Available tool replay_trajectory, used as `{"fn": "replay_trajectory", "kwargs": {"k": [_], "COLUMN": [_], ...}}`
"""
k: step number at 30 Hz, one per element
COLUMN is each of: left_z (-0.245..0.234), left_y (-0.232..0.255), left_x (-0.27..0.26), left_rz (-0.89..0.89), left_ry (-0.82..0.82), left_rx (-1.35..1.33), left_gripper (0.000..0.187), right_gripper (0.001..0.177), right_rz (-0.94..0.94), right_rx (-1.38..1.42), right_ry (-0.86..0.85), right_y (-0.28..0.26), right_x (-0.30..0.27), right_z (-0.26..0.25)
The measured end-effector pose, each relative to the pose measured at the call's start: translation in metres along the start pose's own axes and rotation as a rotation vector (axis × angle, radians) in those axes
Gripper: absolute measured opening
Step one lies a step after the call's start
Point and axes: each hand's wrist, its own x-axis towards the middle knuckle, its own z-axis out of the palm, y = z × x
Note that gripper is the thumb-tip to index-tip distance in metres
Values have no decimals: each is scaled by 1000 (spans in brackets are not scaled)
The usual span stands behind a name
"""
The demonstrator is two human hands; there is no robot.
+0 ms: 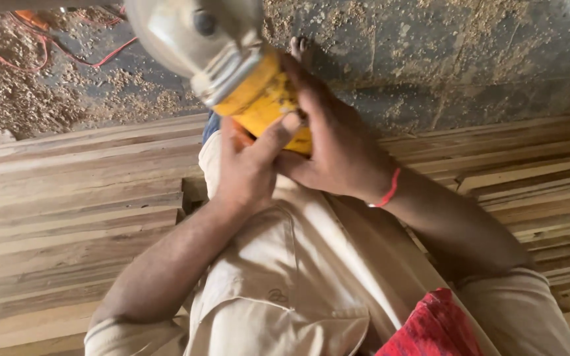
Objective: The person uses a yellow angle grinder to smooth the edges and surfaces of several wooden planks. They pick up a plank, grind it, and then place it aside before picking up another one to repeat the process.
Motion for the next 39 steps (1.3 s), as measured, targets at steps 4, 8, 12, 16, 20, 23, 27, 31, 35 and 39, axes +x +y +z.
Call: {"fn": "replay_trajectory", "kwargs": {"k": [4,8,12,16,20,23,27,31,35,39], "left_z": [23,65,113,128,121,105,70,24,-26,-80], "left_y": [-31,-82,-117,-126,-123,-111,-81,-37,14,64], "left_x": [13,34,59,61,57,55,43,26,6,-12], "left_rz": [-27,0,-105,1,6,30,116,91,127,142], "left_ry": [-93,-244,-229,-216,-199,-148,-149,-98,-41,25], "left_rx": [123,47,494,504,256,120,103,-8,-106,-135], "left_gripper": [46,60,77,78,71,64,62,59,57,55], "right_gripper": [98,76,75,76,78,76,83,85,91,90], "right_rz": [37,203,243,254,141,194,225,156,137,156], "right_rx": [7,188,280,266,114,211,123,81,111,77], "right_ry": [33,130,265,298,228,170,99,64,-32,-119], "right_y": [23,53,68,71,76,67,45,13,-27,-70], "right_x": [-33,-80,-107,-114,-101,-88,-59,-21,30,84], "right_z": [-21,-50,-81,-97,-95,-87,-62,-21,23,64]}}
